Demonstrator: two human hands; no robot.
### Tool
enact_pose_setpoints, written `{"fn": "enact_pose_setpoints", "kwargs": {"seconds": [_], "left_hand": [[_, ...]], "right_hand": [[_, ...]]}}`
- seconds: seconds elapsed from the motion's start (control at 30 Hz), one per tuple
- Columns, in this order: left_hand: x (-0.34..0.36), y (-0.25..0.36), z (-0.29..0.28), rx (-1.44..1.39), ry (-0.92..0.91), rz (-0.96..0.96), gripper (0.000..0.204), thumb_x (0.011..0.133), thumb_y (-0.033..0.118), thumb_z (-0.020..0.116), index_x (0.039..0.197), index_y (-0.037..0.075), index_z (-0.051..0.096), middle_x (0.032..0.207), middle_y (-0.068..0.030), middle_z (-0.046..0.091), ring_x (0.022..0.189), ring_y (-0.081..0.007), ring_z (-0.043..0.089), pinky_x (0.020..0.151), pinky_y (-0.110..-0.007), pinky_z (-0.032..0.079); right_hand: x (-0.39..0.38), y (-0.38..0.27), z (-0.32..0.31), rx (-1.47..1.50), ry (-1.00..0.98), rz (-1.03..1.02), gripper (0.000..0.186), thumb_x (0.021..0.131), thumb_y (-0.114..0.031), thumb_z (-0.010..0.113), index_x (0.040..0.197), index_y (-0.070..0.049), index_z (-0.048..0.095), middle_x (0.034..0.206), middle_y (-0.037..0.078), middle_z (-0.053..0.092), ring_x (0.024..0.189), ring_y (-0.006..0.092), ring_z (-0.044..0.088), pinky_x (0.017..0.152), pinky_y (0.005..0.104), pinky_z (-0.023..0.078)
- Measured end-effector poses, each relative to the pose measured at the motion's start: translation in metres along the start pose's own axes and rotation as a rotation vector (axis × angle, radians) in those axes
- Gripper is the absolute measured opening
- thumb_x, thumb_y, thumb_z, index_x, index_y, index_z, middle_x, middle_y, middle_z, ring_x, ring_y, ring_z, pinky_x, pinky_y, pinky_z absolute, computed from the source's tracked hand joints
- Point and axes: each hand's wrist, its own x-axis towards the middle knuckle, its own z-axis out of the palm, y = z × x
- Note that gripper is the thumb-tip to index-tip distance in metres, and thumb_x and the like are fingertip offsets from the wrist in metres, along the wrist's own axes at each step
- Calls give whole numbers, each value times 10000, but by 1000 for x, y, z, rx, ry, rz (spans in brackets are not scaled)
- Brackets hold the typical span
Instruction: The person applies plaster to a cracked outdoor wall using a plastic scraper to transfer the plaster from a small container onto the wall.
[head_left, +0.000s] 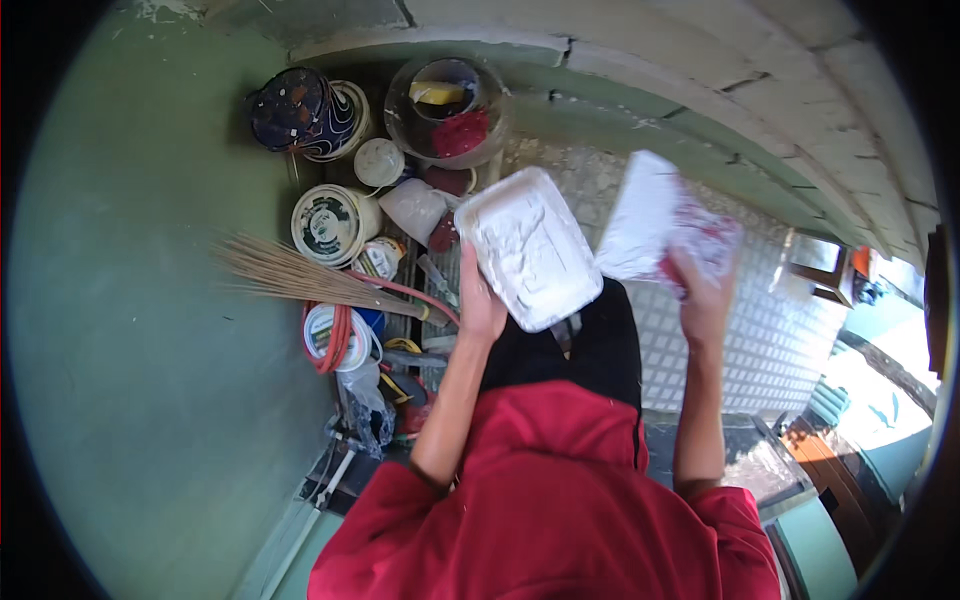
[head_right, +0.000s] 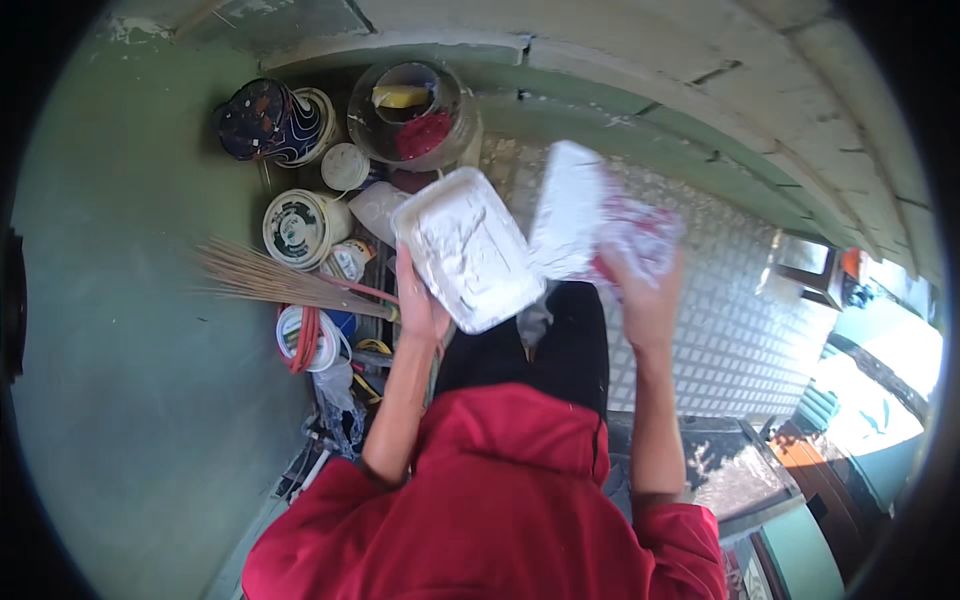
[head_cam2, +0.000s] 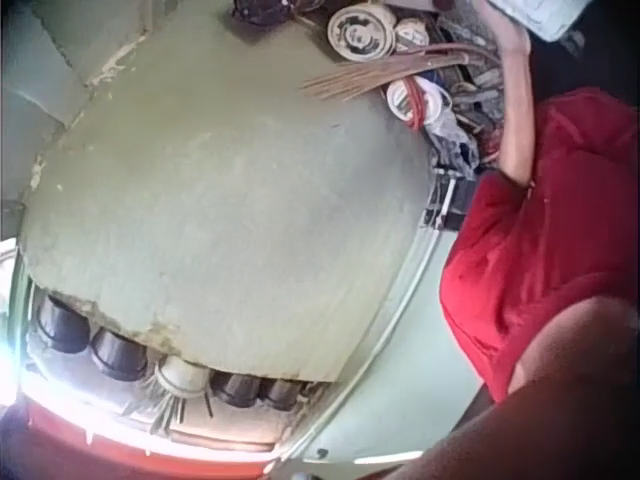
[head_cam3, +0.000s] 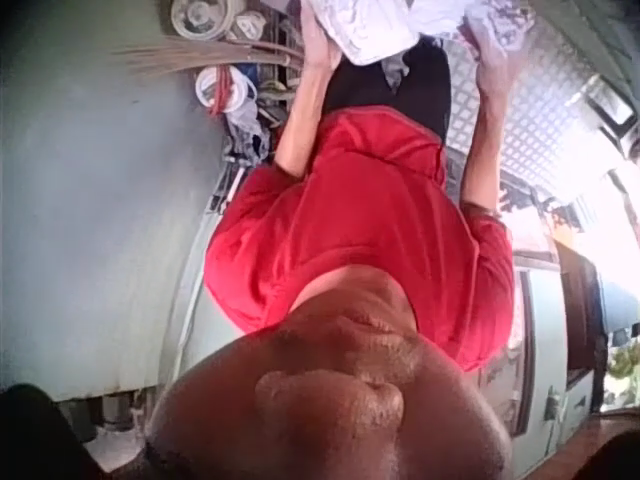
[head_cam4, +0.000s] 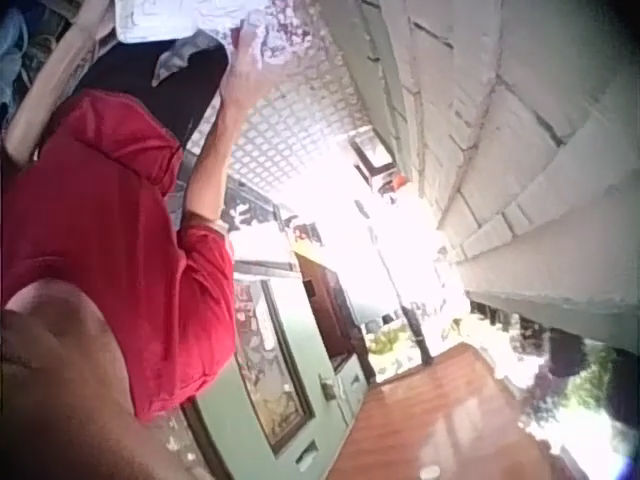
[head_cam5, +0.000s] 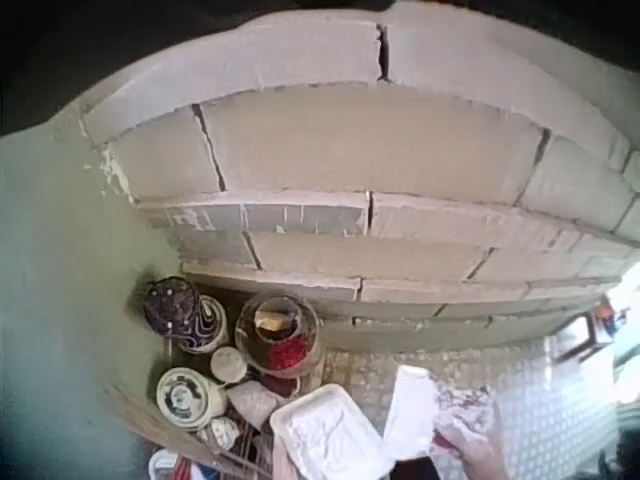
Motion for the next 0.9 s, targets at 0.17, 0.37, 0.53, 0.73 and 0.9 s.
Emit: {"fn": "enact_pose_setpoints", "kwargs": {"seconds": [0.17,0.37,0.53,0.73,0.9], "left_hand": [[-134,66,88,96,-93,-9,534,1007,433,268,1346,35,379,1286,-94,515,1177,-189,505,1030,-357,380],[-292,108,187,123,-73,84,475,1009,393,338,1339,52,327,1271,-57,450,1119,-145,503,985,-320,403],[-392,124,258,279,-67,167,410,1007,398,349,1253,73,395,1161,-44,490,1045,-137,501,929,-300,415],[-433,108,313,92,-60,124,473,1008,415,318,1324,73,400,1200,-59,543,1112,-156,526,966,-322,435],[-414,72,370,313,-135,290,448,1010,380,359,1273,18,365,1185,-58,459,1101,-106,434,977,-272,349]], "right_hand": [[-114,-122,32,-452,-233,-297,236,717,-133,659,871,40,613,694,194,617,659,366,607,645,401,467],[-245,-271,22,-978,-305,-469,175,709,-118,592,791,34,611,732,254,612,722,422,608,675,472,482],[-335,-368,11,-994,-561,-500,167,680,-77,553,802,29,596,712,267,575,716,438,574,653,488,471],[-330,-430,-73,-909,-664,-548,187,707,-134,572,768,43,588,712,264,578,703,441,567,646,490,465],[-284,-457,-140,-845,-430,-562,160,679,-103,555,717,52,564,712,286,563,730,476,537,678,516,442]]}}
